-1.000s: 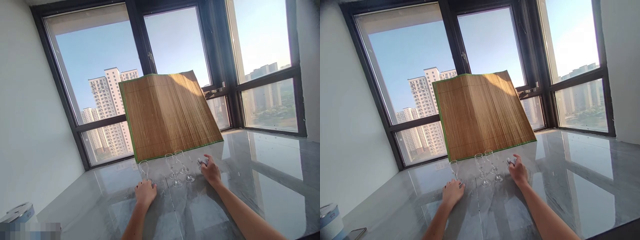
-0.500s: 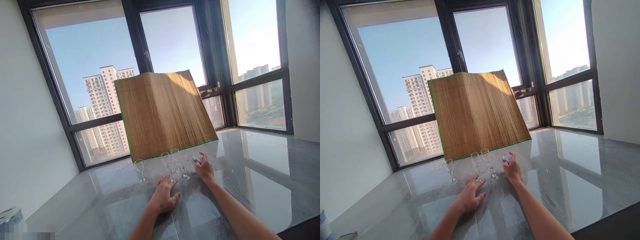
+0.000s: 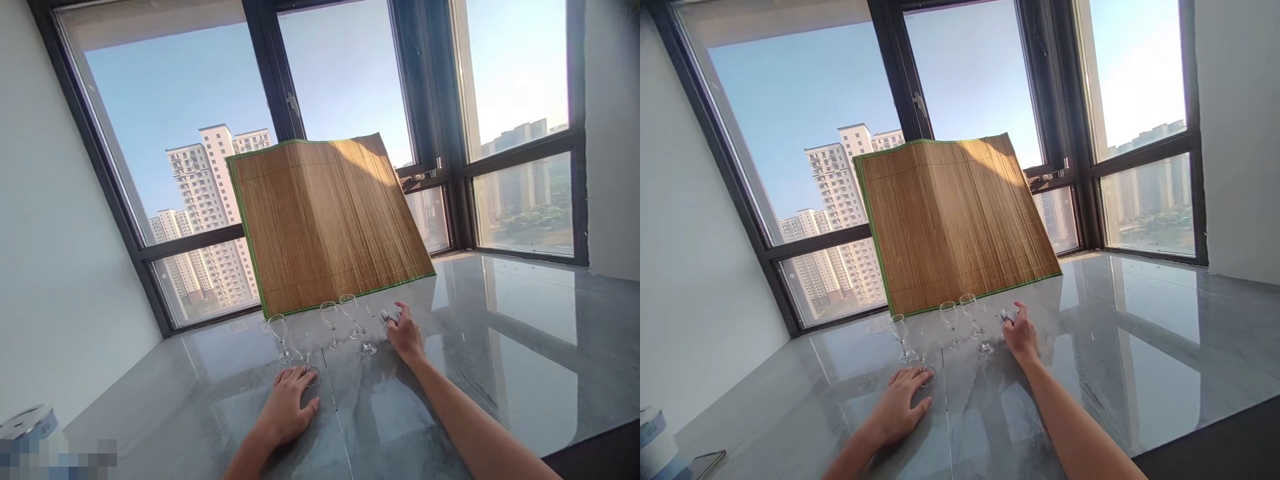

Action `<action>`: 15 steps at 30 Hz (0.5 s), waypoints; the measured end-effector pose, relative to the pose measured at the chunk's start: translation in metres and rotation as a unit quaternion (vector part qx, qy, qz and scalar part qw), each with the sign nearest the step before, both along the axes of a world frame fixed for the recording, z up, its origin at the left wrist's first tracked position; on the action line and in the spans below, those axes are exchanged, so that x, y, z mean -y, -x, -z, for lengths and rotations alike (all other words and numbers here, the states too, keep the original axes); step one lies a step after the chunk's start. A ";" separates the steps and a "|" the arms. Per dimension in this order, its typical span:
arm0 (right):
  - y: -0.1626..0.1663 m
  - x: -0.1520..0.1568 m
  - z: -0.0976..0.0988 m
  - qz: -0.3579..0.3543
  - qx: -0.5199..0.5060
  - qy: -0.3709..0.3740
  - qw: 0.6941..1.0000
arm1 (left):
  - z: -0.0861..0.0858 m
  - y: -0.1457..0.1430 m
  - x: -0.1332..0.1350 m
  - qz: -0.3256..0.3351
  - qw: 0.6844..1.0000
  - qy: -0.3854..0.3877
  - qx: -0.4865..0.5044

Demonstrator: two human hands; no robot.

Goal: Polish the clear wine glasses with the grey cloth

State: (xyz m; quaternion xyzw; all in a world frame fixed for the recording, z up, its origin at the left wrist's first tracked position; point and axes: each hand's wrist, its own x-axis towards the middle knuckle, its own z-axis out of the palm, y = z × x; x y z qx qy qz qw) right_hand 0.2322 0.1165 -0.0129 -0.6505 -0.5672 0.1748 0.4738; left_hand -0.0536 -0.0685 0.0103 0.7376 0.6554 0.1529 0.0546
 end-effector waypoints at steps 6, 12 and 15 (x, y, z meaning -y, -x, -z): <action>0.002 0.002 -0.003 -0.003 0.002 -0.004 1.000 | 0.008 0.057 0.005 -0.095 0.995 0.016 -0.032; 0.002 0.002 -0.003 -0.014 -0.009 0.002 1.000 | 0.009 0.055 0.012 -0.115 0.991 0.019 -0.060; 0.002 0.003 -0.004 -0.024 -0.015 0.005 1.000 | 0.003 0.042 0.021 -0.143 0.987 -0.028 -0.062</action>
